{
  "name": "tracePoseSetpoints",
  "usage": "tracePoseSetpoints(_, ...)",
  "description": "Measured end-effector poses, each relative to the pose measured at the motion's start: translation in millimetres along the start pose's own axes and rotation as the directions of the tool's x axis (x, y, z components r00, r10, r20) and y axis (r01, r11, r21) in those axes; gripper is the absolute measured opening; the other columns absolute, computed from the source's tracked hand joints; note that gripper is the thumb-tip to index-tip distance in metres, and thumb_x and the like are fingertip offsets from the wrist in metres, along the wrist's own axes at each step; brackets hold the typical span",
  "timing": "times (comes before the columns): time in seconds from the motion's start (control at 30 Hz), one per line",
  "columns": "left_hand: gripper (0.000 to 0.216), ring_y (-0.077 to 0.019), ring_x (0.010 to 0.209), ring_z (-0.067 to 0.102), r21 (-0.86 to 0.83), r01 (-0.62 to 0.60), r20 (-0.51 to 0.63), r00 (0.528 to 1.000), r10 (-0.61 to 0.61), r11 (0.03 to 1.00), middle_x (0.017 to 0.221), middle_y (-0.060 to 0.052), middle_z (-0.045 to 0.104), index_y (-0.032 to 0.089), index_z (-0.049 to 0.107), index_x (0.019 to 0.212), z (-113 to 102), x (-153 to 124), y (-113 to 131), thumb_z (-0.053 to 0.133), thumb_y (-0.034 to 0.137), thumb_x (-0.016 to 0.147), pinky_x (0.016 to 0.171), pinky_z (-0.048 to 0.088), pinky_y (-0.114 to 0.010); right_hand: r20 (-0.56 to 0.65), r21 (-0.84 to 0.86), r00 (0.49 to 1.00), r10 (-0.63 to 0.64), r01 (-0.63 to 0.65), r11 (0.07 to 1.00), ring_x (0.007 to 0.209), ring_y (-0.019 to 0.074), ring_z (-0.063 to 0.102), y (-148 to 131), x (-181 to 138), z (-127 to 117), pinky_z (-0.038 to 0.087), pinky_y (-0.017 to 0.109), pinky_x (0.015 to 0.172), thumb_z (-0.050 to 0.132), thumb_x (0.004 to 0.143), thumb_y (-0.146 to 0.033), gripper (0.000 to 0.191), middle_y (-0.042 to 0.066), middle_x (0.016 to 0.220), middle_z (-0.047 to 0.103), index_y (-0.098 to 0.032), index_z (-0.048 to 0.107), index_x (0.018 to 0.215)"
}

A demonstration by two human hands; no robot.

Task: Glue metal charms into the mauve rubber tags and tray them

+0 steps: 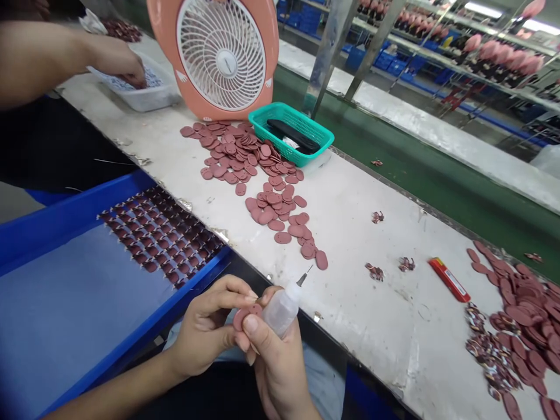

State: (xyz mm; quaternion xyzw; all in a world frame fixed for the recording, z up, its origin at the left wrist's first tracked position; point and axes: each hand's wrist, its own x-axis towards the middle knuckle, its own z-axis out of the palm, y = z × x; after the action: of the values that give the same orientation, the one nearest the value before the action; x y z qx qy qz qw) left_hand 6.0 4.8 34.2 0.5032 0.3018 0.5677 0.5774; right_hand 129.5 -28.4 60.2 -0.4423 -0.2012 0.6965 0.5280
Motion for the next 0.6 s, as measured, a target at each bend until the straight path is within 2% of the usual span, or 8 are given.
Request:
tracePoseSetpoints(0.07, 0.026, -0.0233, 0.085, 0.071, -0.065, 0.077, -0.045, 0.996, -0.080, 0.995, 0.096, -0.008, 0.078, 0.034, 0.085, 0.098, -2.0, 0.3, 4.5, 0.091, 0.035, 0.073, 0.081, 0.058, -0.033, -0.002, -0.056, 1.000, -0.013, 0.013, 0.998, 0.049, 0.0058, 0.040, -0.1, 1.2, -1.8, 0.031, 0.015, 0.044, 0.076, 0.083, -0.049, 0.042, -0.007, 0.068, 0.053, -0.025, 0.044, 0.098)
tracePoseSetpoints(0.13, 0.025, -0.0217, 0.080, 0.071, -0.173, 0.164, -0.089, 0.979, -0.181, 0.971, 0.092, -0.008, 0.079, 0.031, 0.085, 0.096, -5.6, 0.6, 9.3, 0.091, 0.039, 0.073, 0.077, 0.058, -0.031, -0.022, -0.133, 0.999, -0.034, 0.031, 0.991, 0.051, 0.0098, 0.045, -0.4, -1.3, -8.0, 0.032, 0.016, 0.039, 0.069, 0.084, -0.059, 0.050, -0.005, 0.070, 0.054, -0.027, 0.042, 0.110)
tracePoseSetpoints(0.2, 0.026, -0.0170, 0.073, 0.070, -0.294, 0.253, -0.121, 0.947, -0.298, 0.922, 0.090, -0.007, 0.079, 0.029, 0.085, 0.097, -10.0, 0.8, 13.2, 0.089, 0.042, 0.074, 0.071, 0.058, -0.025, -0.059, -0.304, 0.994, -0.096, 0.074, 0.950, 0.055, 0.0135, 0.051, -2.4, -8.5, -17.1, 0.034, 0.017, 0.039, 0.064, 0.085, -0.062, 0.059, -0.003, 0.075, 0.058, -0.029, 0.035, 0.125)
tracePoseSetpoints(0.27, 0.029, -0.0134, 0.067, 0.067, -0.390, 0.332, -0.142, 0.900, -0.412, 0.859, 0.089, -0.007, 0.079, 0.026, 0.084, 0.098, -13.5, 1.2, 16.0, 0.088, 0.045, 0.076, 0.066, 0.057, -0.021, -0.094, -0.558, 0.974, -0.207, 0.120, 0.821, 0.061, 0.0154, 0.056, -7.9, -18.5, -26.8, 0.042, 0.020, 0.045, 0.061, 0.089, -0.056, 0.056, -0.001, 0.082, 0.063, -0.031, 0.032, 0.131)
tracePoseSetpoints(0.37, 0.036, -0.0132, 0.068, 0.066, -0.472, 0.410, -0.148, 0.836, -0.528, 0.781, 0.086, -0.007, 0.077, 0.023, 0.084, 0.099, -15.6, 2.5, 18.9, 0.090, 0.048, 0.073, 0.063, 0.059, -0.020, -0.065, -0.833, 0.931, -0.359, 0.148, 0.534, 0.076, 0.0185, 0.066, -24.9, -32.2, -38.1, 0.055, 0.028, 0.065, 0.059, 0.095, -0.046, 0.037, 0.003, 0.095, 0.069, -0.029, 0.047, 0.126)
tracePoseSetpoints(0.43, 0.038, -0.0131, 0.069, 0.067, -0.494, 0.429, -0.143, 0.818, -0.557, 0.757, 0.084, -0.006, 0.077, 0.024, 0.083, 0.098, -15.6, 3.5, 20.0, 0.092, 0.048, 0.069, 0.063, 0.060, -0.020, 0.006, -0.899, 0.906, -0.423, 0.190, 0.395, 0.081, 0.0209, 0.070, -39.4, -37.3, -43.9, 0.058, 0.030, 0.069, 0.065, 0.092, -0.043, 0.032, 0.006, 0.103, 0.072, -0.028, 0.061, 0.120)
tracePoseSetpoints(0.5, 0.037, -0.0128, 0.069, 0.068, -0.499, 0.433, -0.145, 0.812, -0.565, 0.751, 0.083, -0.005, 0.078, 0.025, 0.083, 0.096, -15.4, 3.9, 20.4, 0.093, 0.047, 0.068, 0.064, 0.061, -0.020, 0.068, -0.912, 0.860, -0.505, 0.259, 0.318, 0.081, 0.0233, 0.072, -50.6, -39.1, -50.0, 0.058, 0.029, 0.063, 0.075, 0.085, -0.042, 0.031, 0.007, 0.105, 0.074, -0.027, 0.070, 0.112)
tracePoseSetpoints(0.6, 0.035, -0.0137, 0.071, 0.070, -0.492, 0.462, -0.104, 0.810, -0.577, 0.738, 0.085, -0.005, 0.080, 0.026, 0.083, 0.095, -14.9, 2.4, 20.6, 0.093, 0.046, 0.068, 0.065, 0.062, -0.021, 0.083, -0.850, 0.743, -0.664, 0.400, 0.342, 0.070, 0.0239, 0.070, -50.8, -38.6, -60.2, 0.054, 0.030, 0.052, 0.073, 0.085, -0.055, 0.041, 0.010, 0.094, 0.073, -0.024, 0.071, 0.112)
